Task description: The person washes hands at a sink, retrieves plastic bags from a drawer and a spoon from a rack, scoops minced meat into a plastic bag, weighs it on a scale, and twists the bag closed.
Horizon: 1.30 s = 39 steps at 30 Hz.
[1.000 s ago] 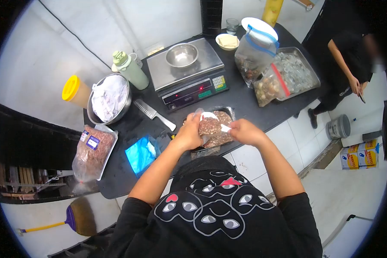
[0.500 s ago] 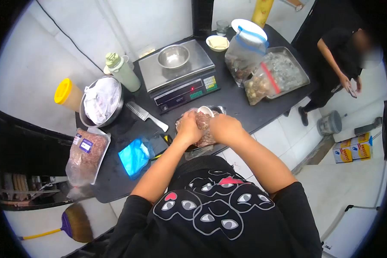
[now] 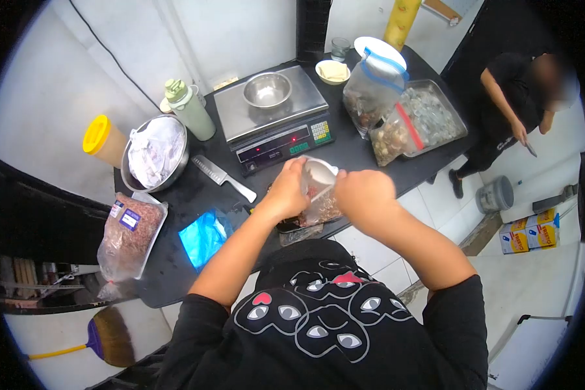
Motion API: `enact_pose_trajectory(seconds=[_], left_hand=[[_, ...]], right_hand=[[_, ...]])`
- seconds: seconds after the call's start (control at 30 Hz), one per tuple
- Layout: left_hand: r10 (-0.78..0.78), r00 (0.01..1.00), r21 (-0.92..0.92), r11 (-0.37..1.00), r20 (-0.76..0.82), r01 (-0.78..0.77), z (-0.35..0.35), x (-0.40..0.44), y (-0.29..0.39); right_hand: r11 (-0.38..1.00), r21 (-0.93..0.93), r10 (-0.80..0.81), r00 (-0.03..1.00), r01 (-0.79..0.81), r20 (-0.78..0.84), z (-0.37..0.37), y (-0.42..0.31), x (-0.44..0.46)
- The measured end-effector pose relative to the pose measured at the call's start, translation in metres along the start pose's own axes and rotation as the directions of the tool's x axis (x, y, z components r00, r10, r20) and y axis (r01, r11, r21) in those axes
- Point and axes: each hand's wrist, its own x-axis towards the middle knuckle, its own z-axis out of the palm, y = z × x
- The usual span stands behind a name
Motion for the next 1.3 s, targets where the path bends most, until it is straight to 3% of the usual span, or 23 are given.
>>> enact_pose_trajectory(seconds=[0.07, 0.13, 0.17, 0.23, 0.33, 0.47, 0.63, 0.8, 1.03, 1.23, 1.3], left_hand=[[0.067, 0.997, -0.018, 0.998, -0.047, -0.068, -0.011, 0.008, 0.000], [0.024, 0.999, -0.043, 0.999, -0.049, -0.026, -0.024, 0.024, 0.004], [0.002, 0.999, -0.056, 0.998, -0.047, -0.005, -0.030, 0.033, 0.005], [-0.041, 0.995, -0.083, 0.996, -0.087, 0.033, -0.043, 0.052, 0.006], [-0.088, 0.978, -0.082, 0.994, -0.188, 0.073, -0.062, 0.090, -0.004], [-0.075, 0.913, 0.014, 0.996, -0.400, 0.088, -0.098, 0.145, -0.014], [-0.004, 0.755, 0.083, 0.994, -0.656, 0.077, -0.110, 0.203, -0.029], [0.035, 0.649, 0.146, 0.982, -0.760, 0.118, -0.069, 0.227, -0.072], [0.006, 0.673, 0.101, 0.990, -0.740, 0.102, -0.017, 0.188, -0.108], [-0.063, 0.871, 0.131, 0.981, -0.486, 0.144, -0.049, 0.155, -0.105], [-0.168, 0.877, -0.036, 0.985, -0.450, 0.170, -0.062, 0.139, -0.096]], right_hand=[[0.999, 0.000, 0.035, 0.994, -0.035, -0.103, -0.008, 0.017, -0.006], [0.975, 0.215, 0.110, 0.971, -0.064, -0.210, -0.015, 0.045, -0.013], [0.949, 0.306, 0.058, 0.906, 0.081, -0.419, 0.001, 0.065, -0.013], [0.678, 0.725, 0.216, 0.908, 0.124, -0.358, 0.004, 0.080, -0.020], [0.164, 0.986, 0.378, 0.925, -0.033, -0.031, 0.016, 0.088, -0.034], [-0.014, 1.000, 0.353, 0.936, 0.008, -0.002, 0.050, 0.097, -0.045], [-0.094, 0.995, 0.378, 0.923, -0.034, 0.067, 0.075, 0.101, -0.050], [-0.125, 0.991, 0.388, 0.916, -0.051, 0.096, 0.095, 0.106, -0.051], [-0.085, 0.994, 0.386, 0.917, -0.075, 0.103, 0.103, 0.103, -0.052], [-0.089, 0.994, 0.324, 0.942, -0.066, 0.091, 0.104, 0.094, -0.041], [-0.103, 0.993, 0.295, 0.951, -0.066, 0.094, 0.101, 0.086, -0.037]])
